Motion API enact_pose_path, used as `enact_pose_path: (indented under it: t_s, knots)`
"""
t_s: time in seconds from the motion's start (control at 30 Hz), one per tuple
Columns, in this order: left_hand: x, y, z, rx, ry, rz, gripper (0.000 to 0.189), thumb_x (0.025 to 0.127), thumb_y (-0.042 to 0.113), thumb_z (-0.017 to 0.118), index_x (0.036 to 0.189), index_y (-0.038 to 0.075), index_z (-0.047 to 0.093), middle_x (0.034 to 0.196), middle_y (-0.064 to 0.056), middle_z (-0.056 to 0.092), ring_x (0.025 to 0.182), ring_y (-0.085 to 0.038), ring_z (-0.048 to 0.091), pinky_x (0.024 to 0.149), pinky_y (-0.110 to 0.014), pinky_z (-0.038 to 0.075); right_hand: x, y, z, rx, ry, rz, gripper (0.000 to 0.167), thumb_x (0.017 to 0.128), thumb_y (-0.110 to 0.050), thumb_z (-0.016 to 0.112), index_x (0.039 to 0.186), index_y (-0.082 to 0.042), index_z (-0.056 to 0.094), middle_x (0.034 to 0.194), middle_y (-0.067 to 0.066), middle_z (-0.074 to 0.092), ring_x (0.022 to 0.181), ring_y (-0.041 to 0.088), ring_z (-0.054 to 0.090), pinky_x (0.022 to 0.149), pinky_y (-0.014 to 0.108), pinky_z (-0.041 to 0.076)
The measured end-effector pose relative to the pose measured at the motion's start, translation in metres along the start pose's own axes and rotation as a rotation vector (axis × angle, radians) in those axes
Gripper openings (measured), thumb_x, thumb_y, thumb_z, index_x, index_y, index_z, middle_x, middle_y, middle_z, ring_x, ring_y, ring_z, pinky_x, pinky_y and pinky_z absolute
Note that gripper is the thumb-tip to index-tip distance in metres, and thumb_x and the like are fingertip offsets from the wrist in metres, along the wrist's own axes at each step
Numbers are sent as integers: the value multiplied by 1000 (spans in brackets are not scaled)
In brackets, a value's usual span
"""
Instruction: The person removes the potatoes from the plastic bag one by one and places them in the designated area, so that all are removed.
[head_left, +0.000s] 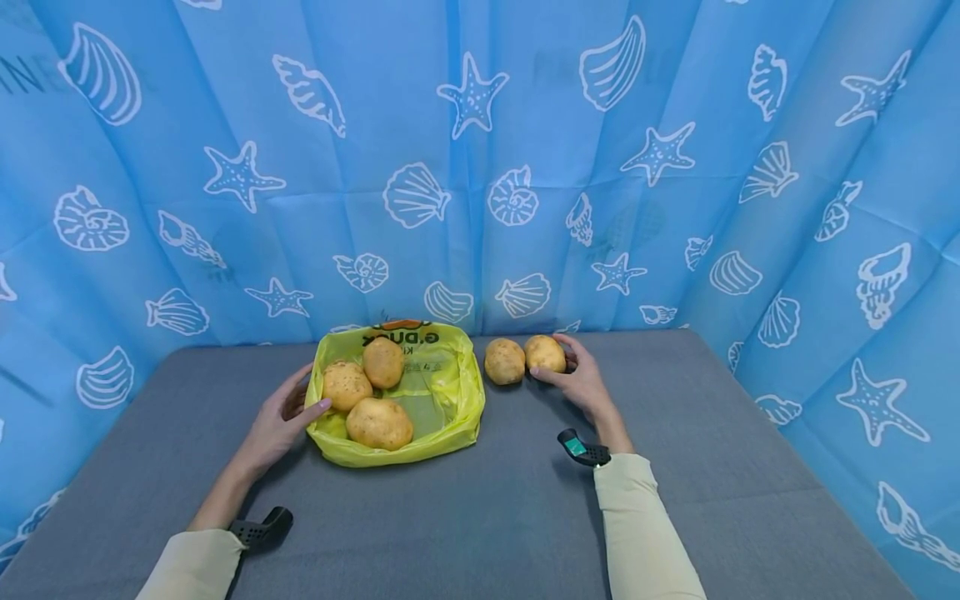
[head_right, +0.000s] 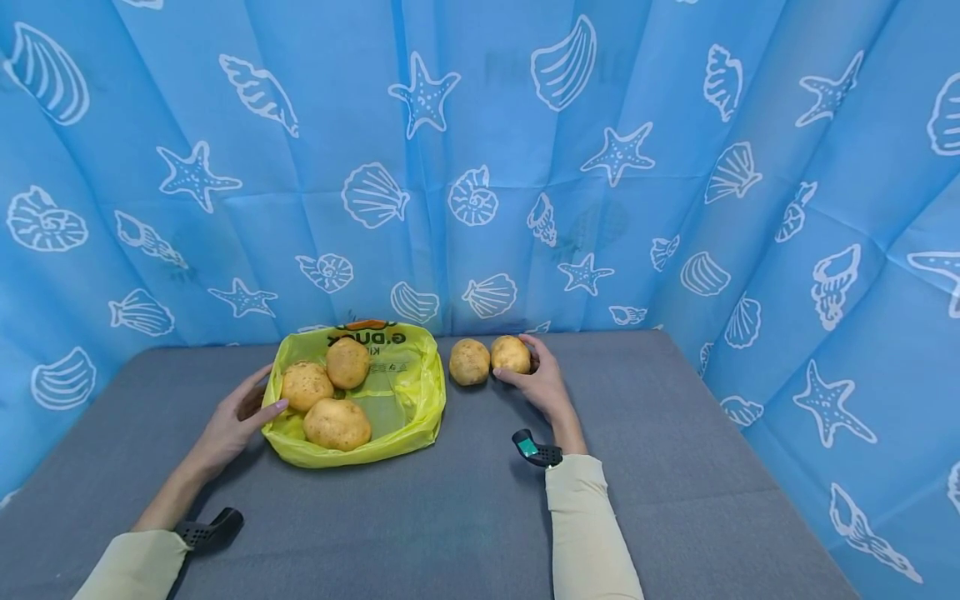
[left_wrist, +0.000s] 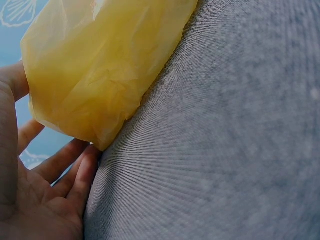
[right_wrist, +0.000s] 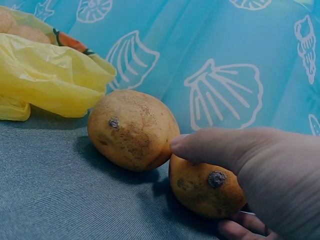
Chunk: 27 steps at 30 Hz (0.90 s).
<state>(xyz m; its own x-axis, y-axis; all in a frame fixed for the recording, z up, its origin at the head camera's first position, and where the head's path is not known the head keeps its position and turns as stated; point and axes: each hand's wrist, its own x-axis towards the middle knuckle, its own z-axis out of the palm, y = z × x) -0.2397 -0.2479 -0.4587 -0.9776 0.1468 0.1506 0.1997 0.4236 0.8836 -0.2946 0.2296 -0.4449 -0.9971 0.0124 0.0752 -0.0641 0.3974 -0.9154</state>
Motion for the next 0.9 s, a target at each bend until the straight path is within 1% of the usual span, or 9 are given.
enact_pose_path:
  t_s: [0.13,0.3,0.43,0.53,0.67,0.8,0.9]
  knots:
    - [0,0,0,1,0,-3,75,103,34,62,163,15,22,156,-29,36,135,-39,44,93,-18,40,-2,0,0,-13,13,-2,81,90,-22,80,156,-8,36,146,24,46,128,39,48,96,50,45]
    - [0,0,0,-1,-2,-5,75,103,34,62,163,15,22,156,-28,36,135,-39,44,93,-19,40,-2,0,0,-10,13,4,81,89,-21,81,156,-11,37,145,23,47,127,38,49,95,50,45]
    - [0,0,0,-1,-2,-8,75,103,34,62,163,15,22,156,-28,36,135,-39,43,94,-19,40,-3,-1,-2,-13,10,10,82,89,-24,81,156,-12,37,146,23,46,128,38,48,96,51,45]
    - [0,-1,0,-1,-1,-9,75,103,34,62,163,14,22,156,-28,36,135,-40,43,94,-19,40,-4,-3,-4,-14,5,4,82,89,-24,80,156,-10,36,149,25,44,130,40,47,98,53,44]
    - [0,-1,0,2,1,-6,75,103,34,62,163,13,22,155,-29,37,134,-40,44,93,-20,40,-4,-8,-10,-24,4,-15,81,91,-24,79,156,-7,35,151,28,41,132,43,45,100,57,43]
    - [0,-1,0,3,2,-2,75,103,33,62,163,13,22,154,-29,38,132,-40,45,92,-18,41,-6,-17,-16,-56,13,-30,81,90,-28,80,156,-9,36,153,28,38,135,44,40,102,59,39]
    - [0,-1,0,-2,0,2,74,103,33,62,163,13,22,154,-30,38,132,-41,46,90,-16,41,-9,-27,-18,-79,21,-58,82,89,-31,81,156,-12,37,154,27,37,135,44,38,103,61,38]
